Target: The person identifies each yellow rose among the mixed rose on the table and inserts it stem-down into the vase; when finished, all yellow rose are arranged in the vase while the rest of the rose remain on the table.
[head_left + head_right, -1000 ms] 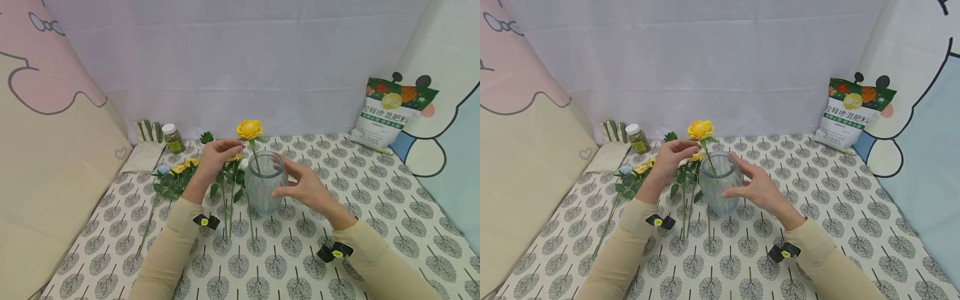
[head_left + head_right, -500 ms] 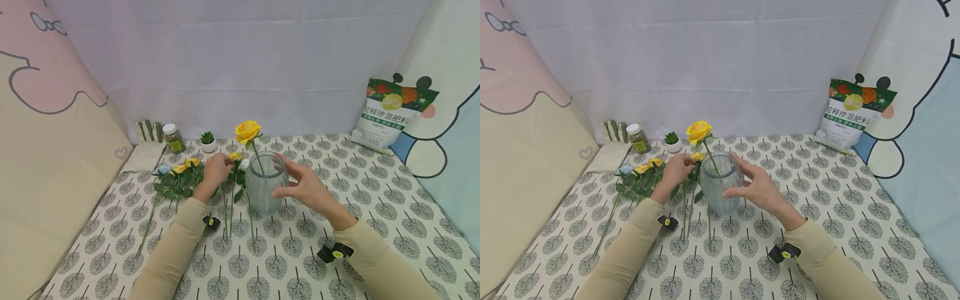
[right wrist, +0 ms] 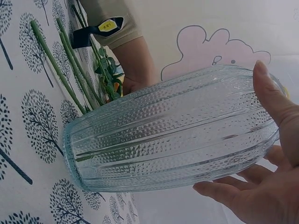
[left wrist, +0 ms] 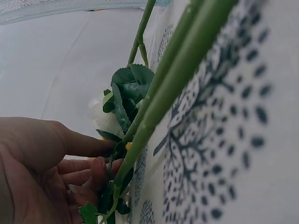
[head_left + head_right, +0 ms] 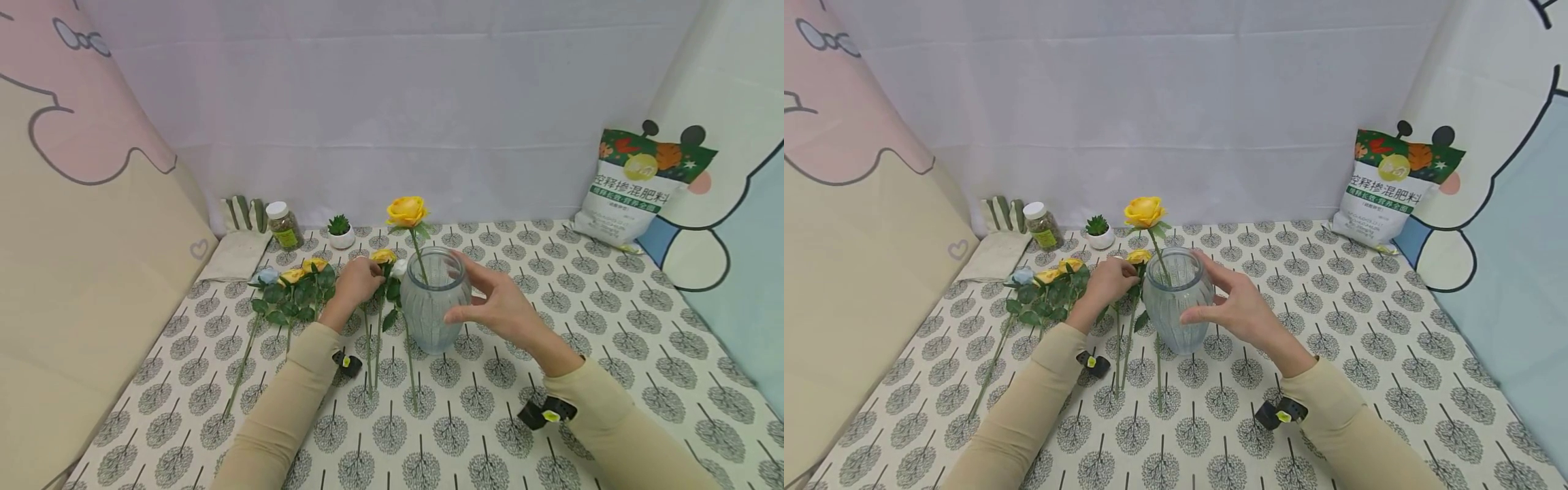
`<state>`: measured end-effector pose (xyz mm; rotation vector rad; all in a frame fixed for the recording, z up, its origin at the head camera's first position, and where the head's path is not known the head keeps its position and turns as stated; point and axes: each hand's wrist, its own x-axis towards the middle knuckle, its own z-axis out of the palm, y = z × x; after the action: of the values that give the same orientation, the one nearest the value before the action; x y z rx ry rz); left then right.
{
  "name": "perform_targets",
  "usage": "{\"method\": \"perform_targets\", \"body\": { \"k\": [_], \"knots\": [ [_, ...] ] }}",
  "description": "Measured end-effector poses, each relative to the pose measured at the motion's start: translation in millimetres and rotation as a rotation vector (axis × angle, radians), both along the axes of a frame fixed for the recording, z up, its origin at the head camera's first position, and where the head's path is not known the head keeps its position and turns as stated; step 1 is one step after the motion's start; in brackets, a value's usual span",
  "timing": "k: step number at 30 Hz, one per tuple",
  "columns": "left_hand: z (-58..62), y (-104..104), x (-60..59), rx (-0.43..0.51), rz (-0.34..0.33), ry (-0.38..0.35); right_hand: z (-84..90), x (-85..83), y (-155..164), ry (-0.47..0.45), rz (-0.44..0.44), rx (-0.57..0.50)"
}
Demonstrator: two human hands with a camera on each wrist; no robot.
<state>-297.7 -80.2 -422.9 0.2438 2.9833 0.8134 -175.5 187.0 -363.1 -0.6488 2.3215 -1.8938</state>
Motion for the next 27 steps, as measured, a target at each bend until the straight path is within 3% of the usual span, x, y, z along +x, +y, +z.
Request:
{"method": "perform_targets", "body": {
  "k": [11,21,27],
  "knots": [
    [-6.7,-1.7,-2.9,0.083,-0.004,-0.01,0.2,0.1,0.0,0.01,-0.01,0.019],
    [-3.2,-6.4,-3.2,0.314,0.069,0.062,-0.3,1.2,-0.7,0.013,-0.022,0.029],
    [10.7,-12.5,-2.8,0.564,0.152,-0.03,0.7,0.8,0.0,0.022,-0.025,0.044]
  ]
}}
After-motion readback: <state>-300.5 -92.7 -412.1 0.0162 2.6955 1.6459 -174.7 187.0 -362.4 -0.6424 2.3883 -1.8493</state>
